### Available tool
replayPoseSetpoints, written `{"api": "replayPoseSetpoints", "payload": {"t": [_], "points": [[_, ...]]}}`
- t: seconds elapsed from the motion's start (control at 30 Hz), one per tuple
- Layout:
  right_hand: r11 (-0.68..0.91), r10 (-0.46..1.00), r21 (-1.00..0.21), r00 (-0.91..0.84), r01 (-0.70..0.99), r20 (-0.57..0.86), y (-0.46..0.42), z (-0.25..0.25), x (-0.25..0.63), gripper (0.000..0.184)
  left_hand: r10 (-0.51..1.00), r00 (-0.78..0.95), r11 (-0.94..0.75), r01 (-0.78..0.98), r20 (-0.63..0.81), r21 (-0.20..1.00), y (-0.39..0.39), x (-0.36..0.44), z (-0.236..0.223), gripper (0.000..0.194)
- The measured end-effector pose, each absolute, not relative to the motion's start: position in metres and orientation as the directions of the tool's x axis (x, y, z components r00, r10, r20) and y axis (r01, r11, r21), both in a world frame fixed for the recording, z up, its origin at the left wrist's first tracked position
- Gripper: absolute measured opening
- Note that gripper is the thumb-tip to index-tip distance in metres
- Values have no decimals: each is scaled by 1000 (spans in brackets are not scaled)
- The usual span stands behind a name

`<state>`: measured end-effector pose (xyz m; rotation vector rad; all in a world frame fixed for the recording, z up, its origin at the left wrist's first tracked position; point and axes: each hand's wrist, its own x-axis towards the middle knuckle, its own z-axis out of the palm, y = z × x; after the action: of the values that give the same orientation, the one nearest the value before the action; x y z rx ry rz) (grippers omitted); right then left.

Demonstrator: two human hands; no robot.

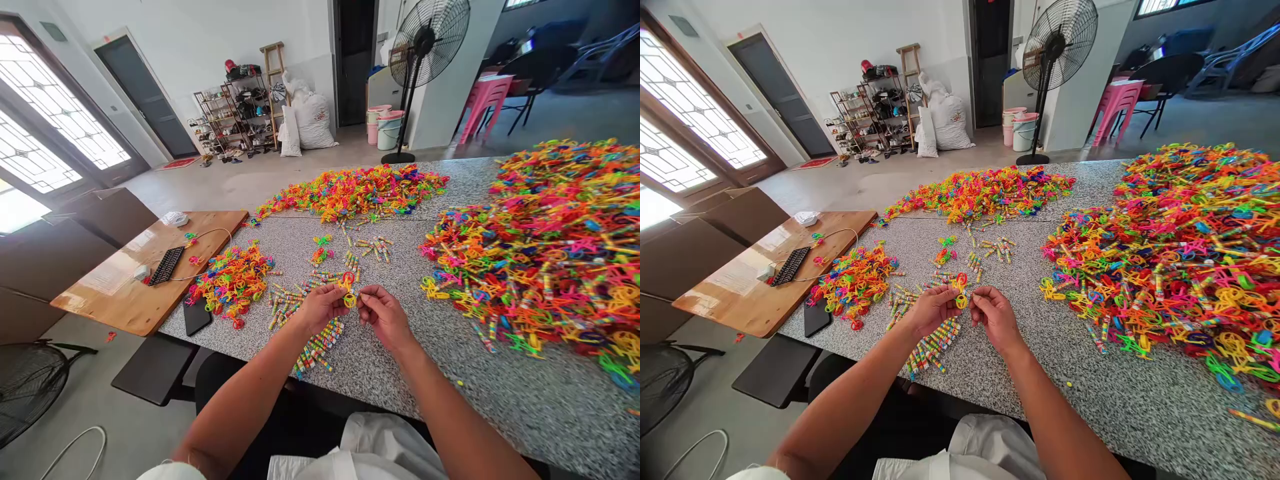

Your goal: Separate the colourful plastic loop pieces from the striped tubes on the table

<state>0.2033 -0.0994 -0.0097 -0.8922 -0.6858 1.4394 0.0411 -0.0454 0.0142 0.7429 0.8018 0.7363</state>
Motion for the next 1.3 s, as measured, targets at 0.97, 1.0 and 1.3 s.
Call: {"api": "replayPoseSetpoints", "payload": {"t": [0.97, 1.0, 1.3], "points": [[53, 935, -934, 310, 355, 171, -102, -7, 280, 23, 922, 330, -15, 556, -204, 831, 15, 49, -8, 29], [41, 858, -962, 483, 271, 173, -98, -5, 297, 25, 969, 200, -20, 640, -142, 768, 37, 46, -9, 30], [-146, 848, -977, 528, 153, -45, -57, -22, 311, 29, 983, -10, 117, 803, -184, 584, 155, 24, -31, 17]]}}
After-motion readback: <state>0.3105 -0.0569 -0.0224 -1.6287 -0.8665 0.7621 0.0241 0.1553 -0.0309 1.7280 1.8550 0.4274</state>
